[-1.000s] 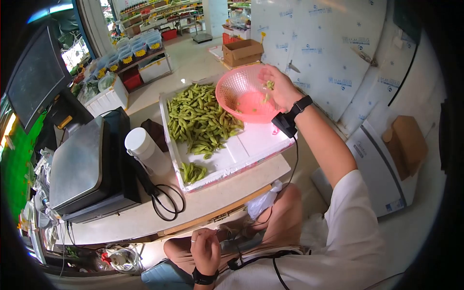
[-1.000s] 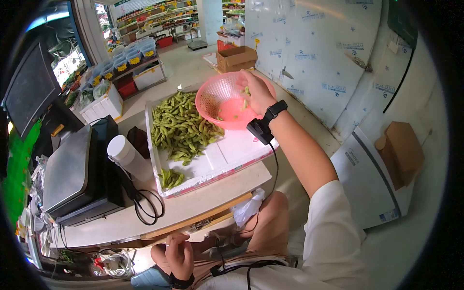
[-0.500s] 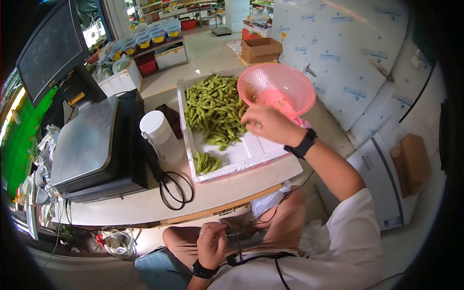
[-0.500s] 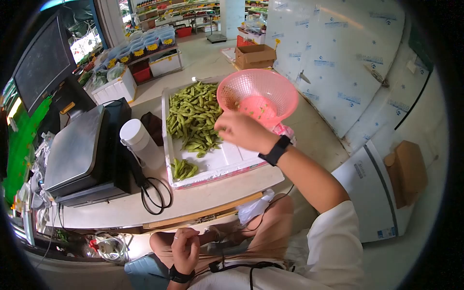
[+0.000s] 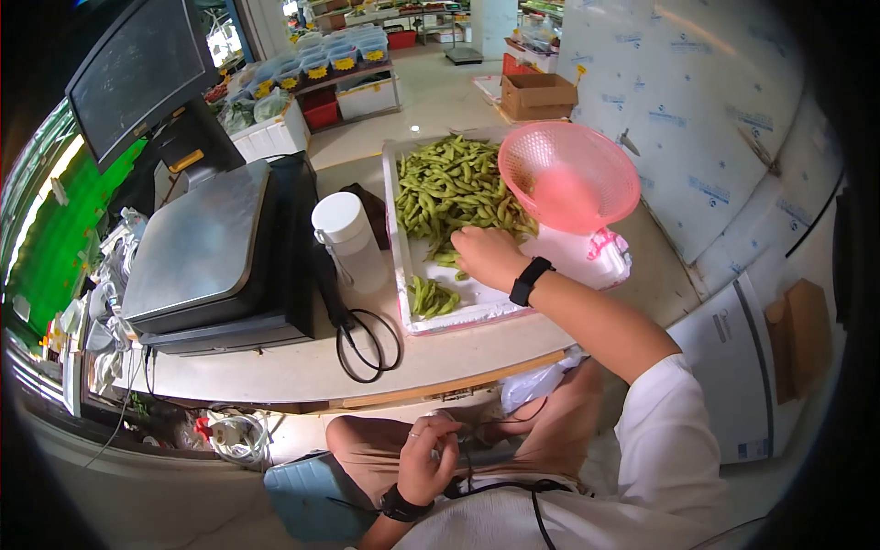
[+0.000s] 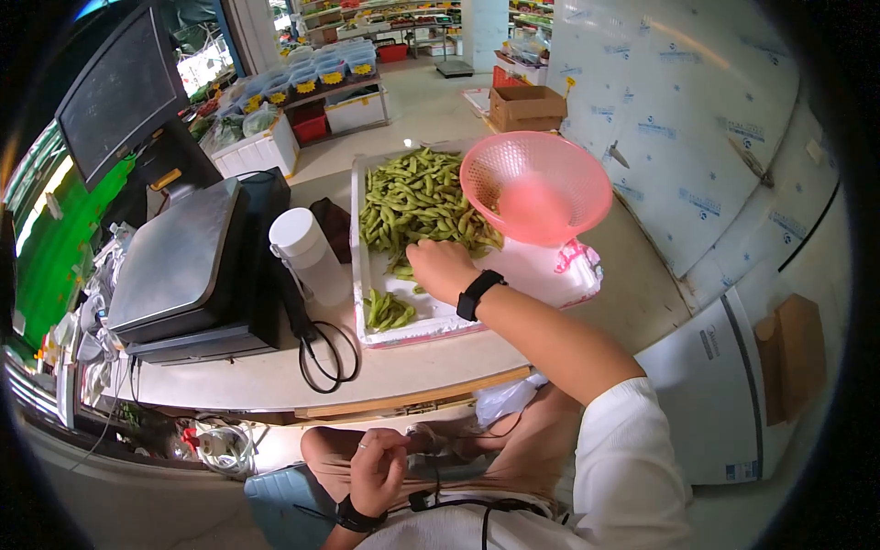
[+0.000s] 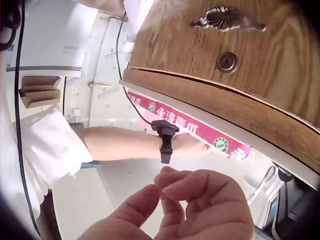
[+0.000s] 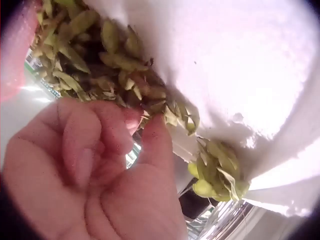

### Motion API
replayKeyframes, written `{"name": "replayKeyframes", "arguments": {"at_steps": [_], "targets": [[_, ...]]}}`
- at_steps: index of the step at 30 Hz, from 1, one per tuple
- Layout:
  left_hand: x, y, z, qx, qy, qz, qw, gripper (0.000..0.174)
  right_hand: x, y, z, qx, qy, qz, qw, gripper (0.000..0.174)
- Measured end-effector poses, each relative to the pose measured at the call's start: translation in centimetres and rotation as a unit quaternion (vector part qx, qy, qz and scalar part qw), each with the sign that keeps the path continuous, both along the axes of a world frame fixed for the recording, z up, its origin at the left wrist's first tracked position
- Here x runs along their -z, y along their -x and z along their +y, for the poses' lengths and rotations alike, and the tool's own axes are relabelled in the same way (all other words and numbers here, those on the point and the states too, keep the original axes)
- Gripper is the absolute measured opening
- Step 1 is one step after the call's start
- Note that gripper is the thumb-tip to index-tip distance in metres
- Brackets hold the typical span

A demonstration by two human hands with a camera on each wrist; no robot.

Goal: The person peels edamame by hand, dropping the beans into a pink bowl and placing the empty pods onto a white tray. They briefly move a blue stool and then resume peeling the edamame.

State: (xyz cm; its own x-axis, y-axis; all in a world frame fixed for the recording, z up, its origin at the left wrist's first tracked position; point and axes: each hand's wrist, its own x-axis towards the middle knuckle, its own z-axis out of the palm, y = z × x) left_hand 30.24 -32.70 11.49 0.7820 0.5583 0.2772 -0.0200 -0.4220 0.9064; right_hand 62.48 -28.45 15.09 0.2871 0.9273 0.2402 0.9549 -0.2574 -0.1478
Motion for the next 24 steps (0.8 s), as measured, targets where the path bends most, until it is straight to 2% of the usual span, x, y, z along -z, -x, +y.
{"name": "replayKeyframes", "arguments": {"at_steps": [4,6,8,10,12,14,16,18,20,22,24], "targets": [[0.0,0.4,-0.3,0.000,0.010,0.007,1.000,0.020,0.5,-0.4,0.1,0.002,-0.004,-0.007,1.000,0.011],[0.1,0.3,-0.1,-0.001,0.014,0.004,1.000,0.020,-0.1,-0.6,-0.2,0.032,-0.055,0.030,0.997,0.013],[0.2,0.4,0.1,0.005,-0.011,0.004,1.000,0.022,-1.3,-0.5,-1.5,-0.004,-0.139,0.039,0.989,0.011],[0.0,0.6,0.2,-0.008,0.002,0.006,1.000,0.023,-4.8,1.5,-4.2,-0.020,-0.109,0.145,0.983,0.010],[-0.3,0.5,-0.1,-0.025,0.020,0.006,0.999,0.025,-6.6,3.7,-7.3,-0.080,-0.044,0.227,0.970,0.009],[-0.9,0.1,-0.1,-0.084,-0.032,-0.043,0.995,0.031,-7.4,6.7,-10.7,-0.111,0.092,0.317,0.938,0.009],[-1.1,-0.4,0.3,-0.070,-0.052,-0.035,0.996,0.034,-5.6,9.3,-13.8,-0.169,0.098,0.295,0.935,0.011],[-1.3,-1.1,0.5,0.061,-0.093,-0.009,0.994,0.034,-5.0,11.4,-15.7,-0.152,0.149,0.299,0.930,0.012],[-0.1,-1.5,-0.1,0.085,-0.087,-0.004,0.993,0.028,-2.7,12.2,-17.0,-0.149,0.137,0.318,0.926,0.012],[0.8,-1.8,-0.7,0.128,-0.032,0.034,0.991,0.022,-1.5,12.4,-17.8,-0.145,0.118,0.334,0.924,0.012],[0.7,-2.2,-1.1,0.118,-0.015,0.042,0.992,0.018,-1.1,12.4,-18.1,-0.113,0.112,0.329,0.931,0.013]]}}
